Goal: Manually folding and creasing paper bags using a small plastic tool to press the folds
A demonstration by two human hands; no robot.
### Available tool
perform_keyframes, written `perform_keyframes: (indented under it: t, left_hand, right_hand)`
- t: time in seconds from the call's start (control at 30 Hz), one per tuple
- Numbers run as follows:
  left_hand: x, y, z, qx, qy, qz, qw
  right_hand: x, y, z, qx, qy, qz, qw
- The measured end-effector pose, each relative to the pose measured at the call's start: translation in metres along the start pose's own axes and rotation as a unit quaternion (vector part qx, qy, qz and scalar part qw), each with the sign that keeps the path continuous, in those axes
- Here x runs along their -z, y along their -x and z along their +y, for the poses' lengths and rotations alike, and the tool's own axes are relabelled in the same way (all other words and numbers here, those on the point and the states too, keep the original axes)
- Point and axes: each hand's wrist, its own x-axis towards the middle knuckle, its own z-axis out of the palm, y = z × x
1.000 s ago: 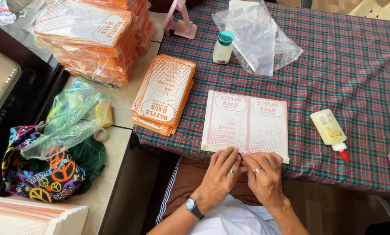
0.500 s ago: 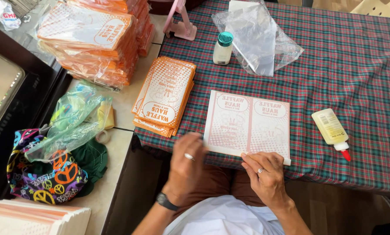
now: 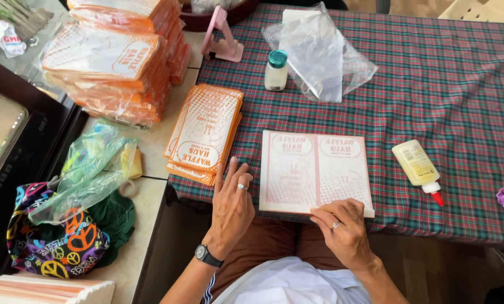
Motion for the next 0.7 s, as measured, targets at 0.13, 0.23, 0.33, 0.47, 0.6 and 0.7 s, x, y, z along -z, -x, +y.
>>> perform_keyframes:
  t: [0.13,0.23,0.33,0.47,0.6,0.7]
  left_hand:
    - [0.005,-0.004,0.008,-0.041,-0.017,-0.010,0.999]
    - [0.019,-0.016,0.012,-0.136,0.090,-0.047,0.985]
    - [0.026,-0.024,0.016,-0.180,0.207,-0.103,0.956]
    - [0.015,-0.027,0.010,-0.188,0.270,-0.056,0.943]
    - [0.010,-0.030,0.014,-0.220,0.285,0.020,0.933]
    - [0.005,-0.029,0.021,-0.236,0.243,0.053,0.939]
  right_hand:
    - [0.015,0.000,0.009,-0.008,-0.051,-0.001,0.999]
    - [0.028,-0.003,0.014,-0.037,-0.084,-0.017,0.996]
    - [0.043,-0.009,0.022,-0.089,-0.140,-0.008,0.986]
    - [0.054,-0.019,0.035,-0.112,-0.175,0.018,0.978]
    - [0.053,-0.030,0.052,-0.090,-0.233,0.038,0.968]
    - [0.047,-0.028,0.068,-0.108,-0.263,0.017,0.958]
